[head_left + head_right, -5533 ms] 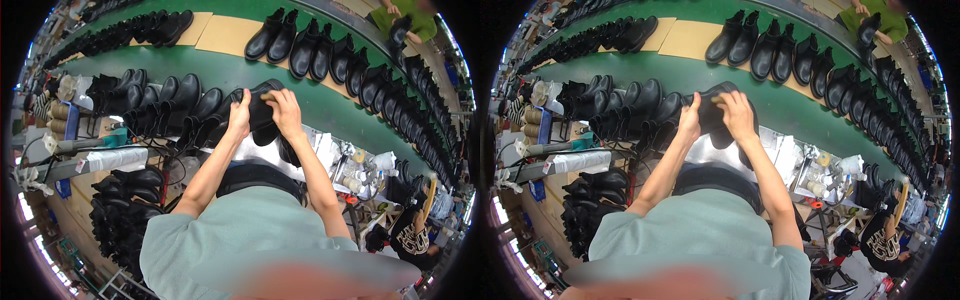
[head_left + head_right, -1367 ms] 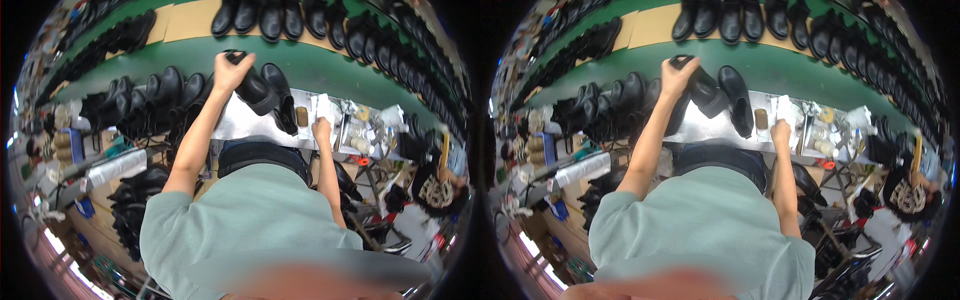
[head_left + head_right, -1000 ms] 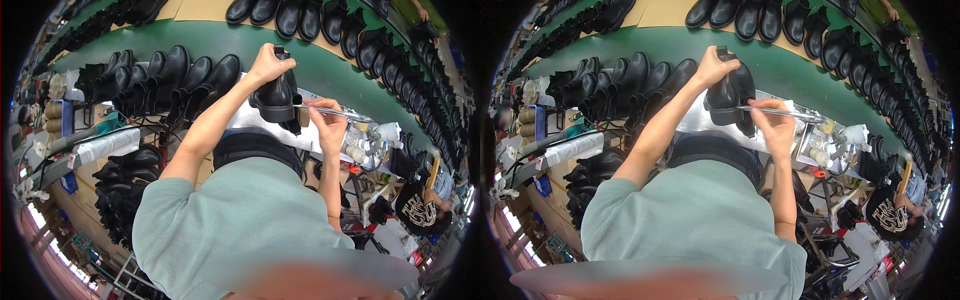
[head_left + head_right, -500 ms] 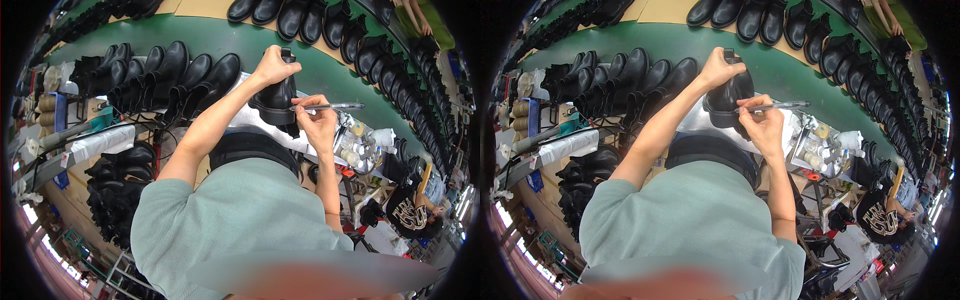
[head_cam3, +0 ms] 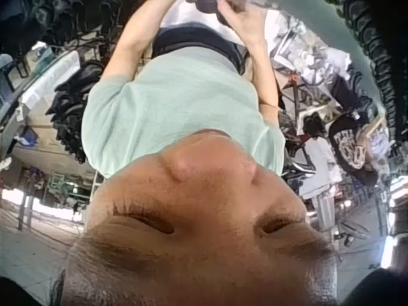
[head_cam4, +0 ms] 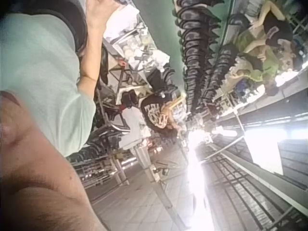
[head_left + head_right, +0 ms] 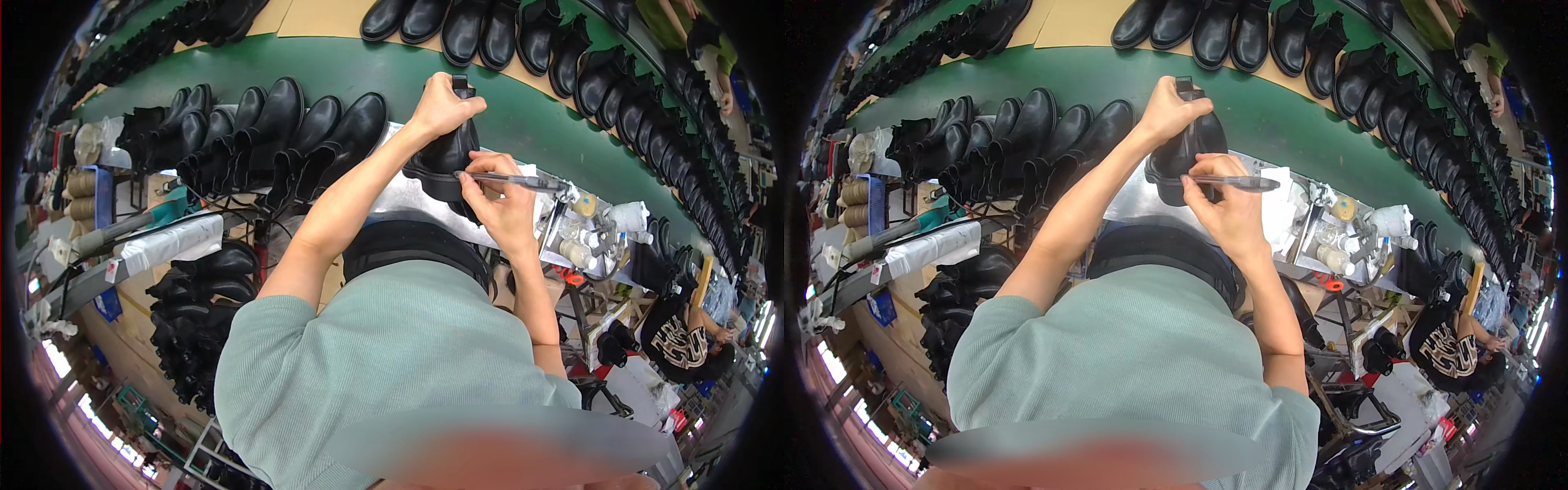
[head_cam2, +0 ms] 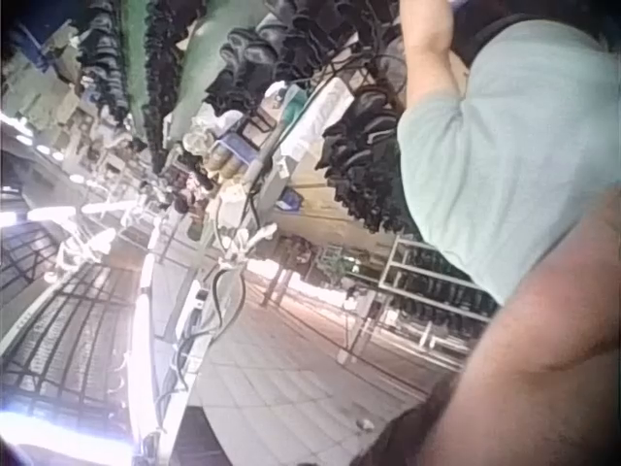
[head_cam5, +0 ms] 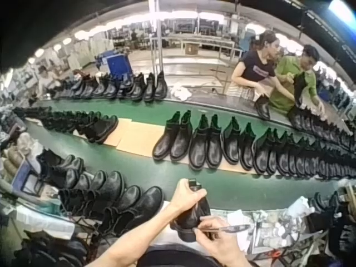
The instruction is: Inspect, clean, and mark black boots on a factory production line.
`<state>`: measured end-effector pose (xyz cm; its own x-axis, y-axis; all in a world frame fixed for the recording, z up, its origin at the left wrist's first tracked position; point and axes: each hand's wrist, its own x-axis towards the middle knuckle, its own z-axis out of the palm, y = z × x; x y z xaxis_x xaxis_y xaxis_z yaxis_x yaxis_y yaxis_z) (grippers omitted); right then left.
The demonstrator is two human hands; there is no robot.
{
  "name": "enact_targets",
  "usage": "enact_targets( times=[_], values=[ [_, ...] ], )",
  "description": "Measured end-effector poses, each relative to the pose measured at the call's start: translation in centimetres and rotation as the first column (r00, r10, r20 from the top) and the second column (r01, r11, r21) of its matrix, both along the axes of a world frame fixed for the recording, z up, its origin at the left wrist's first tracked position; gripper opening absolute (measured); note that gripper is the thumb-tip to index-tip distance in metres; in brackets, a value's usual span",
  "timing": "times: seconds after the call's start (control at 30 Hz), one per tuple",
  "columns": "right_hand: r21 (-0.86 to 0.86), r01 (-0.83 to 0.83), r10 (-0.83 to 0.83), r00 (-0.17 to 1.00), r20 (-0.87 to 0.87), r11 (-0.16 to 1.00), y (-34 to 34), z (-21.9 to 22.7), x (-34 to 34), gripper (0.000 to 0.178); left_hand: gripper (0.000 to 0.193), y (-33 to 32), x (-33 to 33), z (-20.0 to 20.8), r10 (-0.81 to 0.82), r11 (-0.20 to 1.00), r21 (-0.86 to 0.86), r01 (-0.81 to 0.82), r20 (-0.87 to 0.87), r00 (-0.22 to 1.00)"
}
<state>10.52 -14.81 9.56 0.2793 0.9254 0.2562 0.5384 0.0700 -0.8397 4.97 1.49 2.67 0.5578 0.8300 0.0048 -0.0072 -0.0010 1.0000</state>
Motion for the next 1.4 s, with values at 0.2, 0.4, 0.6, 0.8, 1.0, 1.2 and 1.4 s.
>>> enact_targets(
  times=[0.2,0.4,0.6,0.8,1.0,1.2,1.4],
  values=[
    [-0.030,-0.049,0.048,0.999,-0.025,0.998,0.3,0.1,0.9,0.011,0.023,0.2,0.2,0.4,-0.013,1.000,-0.026,0.011,-0.078,0.997],
    [-0.036,-0.024,-0.007,0.730,-0.683,0.999,0.0,-2.7,2.5,0.008,0.007,0.7,-0.8,0.7,-0.061,0.994,-0.097,0.060,-0.012,0.998],
    [-0.199,0.209,-0.285,0.575,-0.767,0.957,-2.0,-5.7,5.9,0.007,0.018,-0.6,-3.4,3.8,-0.042,0.998,-0.050,0.042,-0.001,0.999],
    [-0.617,0.429,-0.556,0.831,-0.017,0.660,-9.4,-13.0,11.1,0.023,0.021,-3.3,-10.6,5.7,-0.404,0.512,0.518,0.686,-0.560,0.724],
    [-0.644,0.410,-0.562,0.826,-0.039,0.646,-10.6,-16.4,9.8,0.024,0.044,-10.9,-8.9,6.2,-0.350,0.649,0.402,0.646,-0.596,0.723],
    [-0.661,0.440,-0.494,0.861,0.120,0.607,-10.9,-18.3,9.7,0.026,0.017,-10.3,-3.3,0.0,-0.368,0.538,0.581,0.610,-0.490,0.791],
    [-0.619,0.460,-0.550,0.833,0.055,0.636,-11.4,-18.8,10.1,0.025,0.054,-10.9,-3.4,-0.8,-0.366,0.212,0.536,0.817,-0.732,0.575]
  ],
)
